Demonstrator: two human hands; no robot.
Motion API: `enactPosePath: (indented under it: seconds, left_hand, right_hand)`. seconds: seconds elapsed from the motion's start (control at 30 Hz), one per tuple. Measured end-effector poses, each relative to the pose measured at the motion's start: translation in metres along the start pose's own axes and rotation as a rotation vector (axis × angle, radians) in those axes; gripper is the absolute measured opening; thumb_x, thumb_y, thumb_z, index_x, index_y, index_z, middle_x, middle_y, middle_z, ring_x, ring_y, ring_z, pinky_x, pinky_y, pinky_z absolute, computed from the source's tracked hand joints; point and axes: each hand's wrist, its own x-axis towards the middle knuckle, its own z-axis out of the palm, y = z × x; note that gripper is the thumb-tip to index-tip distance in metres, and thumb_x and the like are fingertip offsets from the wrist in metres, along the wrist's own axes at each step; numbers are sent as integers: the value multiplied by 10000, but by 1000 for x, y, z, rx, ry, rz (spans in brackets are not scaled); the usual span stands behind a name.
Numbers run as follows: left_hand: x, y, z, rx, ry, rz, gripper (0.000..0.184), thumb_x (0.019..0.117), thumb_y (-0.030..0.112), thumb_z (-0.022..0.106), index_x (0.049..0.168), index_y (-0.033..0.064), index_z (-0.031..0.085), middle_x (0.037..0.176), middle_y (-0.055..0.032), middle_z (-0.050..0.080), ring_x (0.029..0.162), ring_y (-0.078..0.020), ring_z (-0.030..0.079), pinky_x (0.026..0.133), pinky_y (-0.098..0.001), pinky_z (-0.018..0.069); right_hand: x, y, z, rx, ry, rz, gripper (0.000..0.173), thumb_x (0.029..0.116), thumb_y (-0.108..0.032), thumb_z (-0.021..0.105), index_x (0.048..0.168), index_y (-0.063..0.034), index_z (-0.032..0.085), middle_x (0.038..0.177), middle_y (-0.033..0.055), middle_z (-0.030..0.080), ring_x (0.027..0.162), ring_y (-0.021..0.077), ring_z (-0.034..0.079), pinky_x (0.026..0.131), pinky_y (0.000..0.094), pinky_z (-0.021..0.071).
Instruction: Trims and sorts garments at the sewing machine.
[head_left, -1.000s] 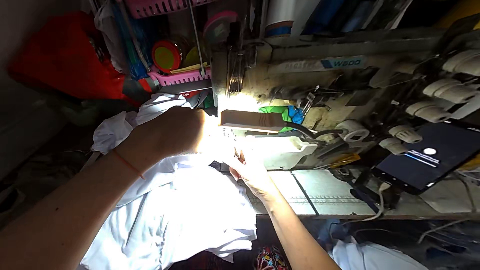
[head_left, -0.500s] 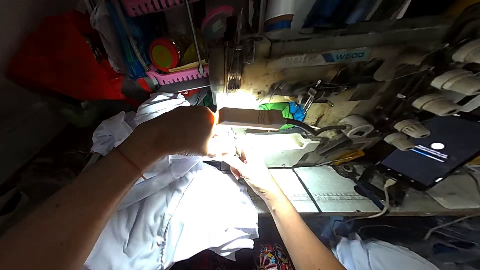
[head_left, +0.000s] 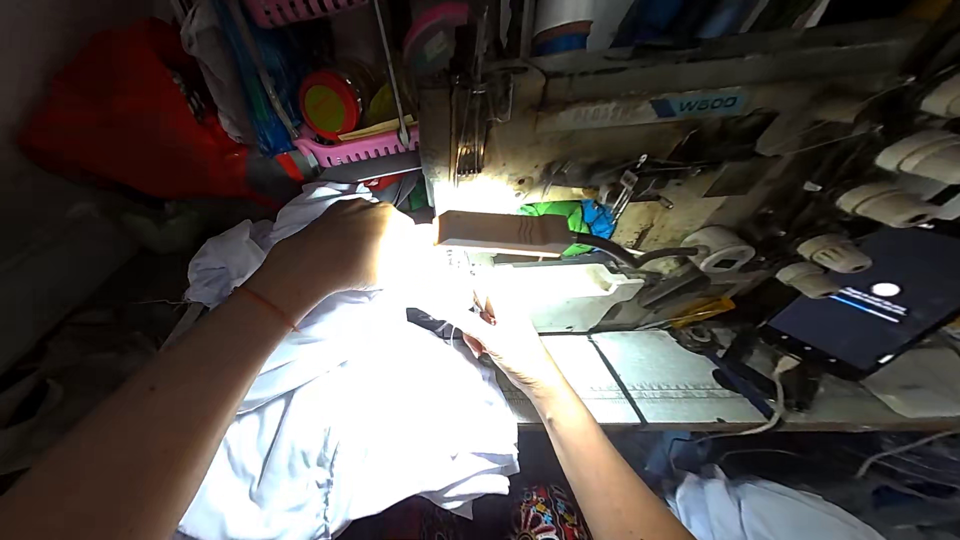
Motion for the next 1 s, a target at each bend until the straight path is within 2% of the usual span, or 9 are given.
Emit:
enactPosePath:
  seconds: [0.1,0.23,0.33,0.47,0.57,0.73,0.83,0.93,1.0]
  left_hand:
    - [-9,-4,11,-250,45,52,186,797,222,809,800,128,648,697,-2,590,662,-154,585,591,-396,459]
    - [-14,-13,38,-453,54,143,152,842,261,763,830,125,696,721,24,615,681,-73,576,621,-298,471]
    - [-13,-29,63,-386,-25,2,329,832,311,811,1053,91,703,991,-84,680,959,-212,640,858,-435,515]
    - [-3,-42,83,-400,42,-162,599,885,264,783,1386,18,567,1395,-198,581,1323,-321,542,1128,-480,403]
    - [8,-14,64,-462,183,-178,310,939,160,715,1199,-4,674,1154,-162,685,1120,-268,635,1003,-439,479]
    - [7,40,47,-480,129,-321,323,1015,102,614,1314,-21,624,1332,-213,621,1290,-345,553,1102,-482,402]
    - [66,0,146,-102,635,-88,266,974,285,566,1061,90,724,1066,-106,693,1031,-294,677,823,-467,567]
    - [83,-12,140,-44,534,-206,249,984,279,559,1064,97,708,1118,-121,679,1047,-301,684,797,-469,581]
    - [65,-10,94,-198,333,-386,271,1029,182,559,1226,20,651,1276,-204,624,1172,-379,630,917,-563,520]
  right_hand:
    - [-8,0,1,-25,61,23,103,905,-165,706,973,-107,653,655,-19,574,507,41,509,486,184,450]
    - [-20,4,2,-147,146,12,99,931,-198,696,916,-103,670,659,-24,582,530,49,516,509,209,448]
    - [-17,6,2,-184,168,-25,114,951,-215,695,936,-104,675,664,-9,590,516,74,522,494,225,459]
    - [-10,8,0,-212,176,-37,112,987,-208,661,1022,-104,681,719,18,606,516,103,521,473,239,458]
    - [-12,7,3,-245,196,-31,115,1010,-206,628,1014,-98,666,669,12,571,489,99,510,458,240,454]
    - [-29,0,19,-380,200,-39,213,1033,-218,563,1121,-116,728,768,-18,622,540,40,548,523,207,500]
    - [-33,7,22,-348,125,-173,275,1031,-159,537,1226,-145,731,953,-24,691,587,10,555,545,175,501]
    - [-34,4,19,-331,133,-169,255,1034,-164,543,1199,-165,737,944,-45,685,579,0,533,531,168,473]
    - [-35,2,12,-379,221,-165,211,1026,-181,568,1140,-148,742,909,-49,683,634,-16,562,579,159,488]
